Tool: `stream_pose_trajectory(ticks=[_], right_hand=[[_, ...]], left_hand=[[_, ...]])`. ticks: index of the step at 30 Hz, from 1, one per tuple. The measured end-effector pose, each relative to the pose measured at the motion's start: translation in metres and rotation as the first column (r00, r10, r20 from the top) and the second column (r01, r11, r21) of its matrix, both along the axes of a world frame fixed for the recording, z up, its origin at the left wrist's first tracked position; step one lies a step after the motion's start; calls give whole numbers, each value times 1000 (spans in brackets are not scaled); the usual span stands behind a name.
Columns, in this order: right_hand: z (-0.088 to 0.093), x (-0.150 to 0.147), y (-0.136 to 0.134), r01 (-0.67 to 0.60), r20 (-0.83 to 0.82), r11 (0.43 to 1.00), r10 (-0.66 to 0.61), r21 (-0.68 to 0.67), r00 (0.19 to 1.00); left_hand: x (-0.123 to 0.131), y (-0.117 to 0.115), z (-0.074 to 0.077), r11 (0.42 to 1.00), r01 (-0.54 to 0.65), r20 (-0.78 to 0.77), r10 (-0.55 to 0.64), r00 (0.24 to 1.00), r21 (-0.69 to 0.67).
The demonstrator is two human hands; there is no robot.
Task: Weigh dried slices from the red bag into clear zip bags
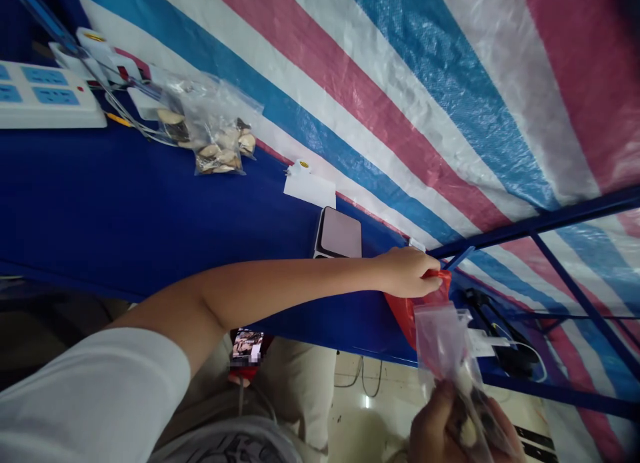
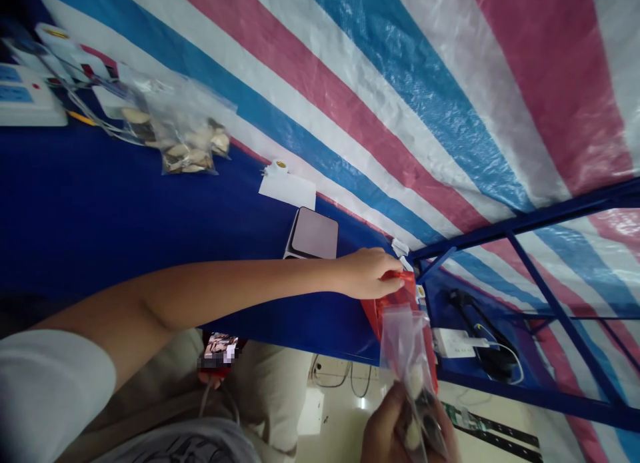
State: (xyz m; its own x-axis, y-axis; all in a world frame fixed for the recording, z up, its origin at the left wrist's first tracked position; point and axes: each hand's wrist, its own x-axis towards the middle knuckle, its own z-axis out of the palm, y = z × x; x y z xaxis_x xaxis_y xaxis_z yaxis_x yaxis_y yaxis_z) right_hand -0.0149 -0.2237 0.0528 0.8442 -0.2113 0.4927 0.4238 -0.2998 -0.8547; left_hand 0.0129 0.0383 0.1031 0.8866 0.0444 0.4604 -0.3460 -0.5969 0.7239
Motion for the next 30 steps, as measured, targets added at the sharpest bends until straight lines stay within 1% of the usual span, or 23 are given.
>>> stream_pose_trajectory(ticks=[1, 2, 3, 4, 5, 6, 8, 10, 13, 15, 16, 19, 21, 23, 25, 26, 27, 30], right_hand=[[0, 1, 7, 32, 87, 987, -18, -161, 996], [0, 4, 11, 82, 192, 941, -18, -329, 981], [1, 7, 13, 130, 277, 874, 5, -468, 961], [2, 11, 13, 143, 305, 811, 46, -567, 951], [3, 15, 12, 148, 322, 762, 84, -631, 943], [4, 19, 11, 159, 346, 728, 113, -667, 931], [9, 25, 9, 194, 398, 681, 155, -706, 904], [18, 29, 8, 194, 402, 628, 207, -754, 892], [33, 34, 8, 159, 349, 545, 267, -824, 898], [41, 37, 7, 132, 306, 498, 286, -857, 908], [44, 39, 7, 111, 276, 466, 303, -878, 912], [47, 47, 9, 14, 154, 341, 386, -940, 910], [48, 54, 14, -31, 83, 264, 413, -964, 907], [49, 62, 21, -76, 8, 185, 416, -980, 909], [52, 70, 30, -117, -60, 113, 418, -987, 906], [55, 73, 34, -137, -87, 89, 425, -987, 901], [58, 76, 38, -155, -106, 78, 434, -985, 894], [65, 79, 49, -234, -167, 83, 484, -969, 859]], left_hand=[[-1, 0, 2, 998, 41, -34, -43, 998, -52], [-2, 0, 4, 991, 79, -54, -85, 995, -104], [-3, 0, 5, 983, 108, -63, -119, 991, -151], [-4, 0, 6, 973, 127, -66, -142, 988, -191], [-4, 0, 6, 965, 137, -64, -155, 986, -223], [-4, 0, 6, 959, 142, -59, -161, 985, -247], [-3, -1, 5, 950, 150, -41, -167, 985, -274], [0, -2, 3, 949, 138, -11, -147, 989, -282], [3, -3, 1, 954, 97, 18, -95, 995, -283], [3, -4, 2, 955, 83, -3, -88, 996, -285], [1, -4, 4, 954, 80, -26, -91, 995, -289], [-6, -8, 10, 955, 64, -88, -93, 992, -288], [-11, -11, 14, 952, 83, -105, -119, 987, -296], [-13, -13, 15, 933, 127, -124, -178, 976, -335], [-13, -13, 15, 903, 170, -150, -246, 957, -396], [-12, -13, 14, 894, 183, -157, -267, 951, -410], [-10, -12, 13, 895, 192, -158, -274, 948, -403], [-6, -12, 9, 930, 200, -127, -249, 960, -307]])
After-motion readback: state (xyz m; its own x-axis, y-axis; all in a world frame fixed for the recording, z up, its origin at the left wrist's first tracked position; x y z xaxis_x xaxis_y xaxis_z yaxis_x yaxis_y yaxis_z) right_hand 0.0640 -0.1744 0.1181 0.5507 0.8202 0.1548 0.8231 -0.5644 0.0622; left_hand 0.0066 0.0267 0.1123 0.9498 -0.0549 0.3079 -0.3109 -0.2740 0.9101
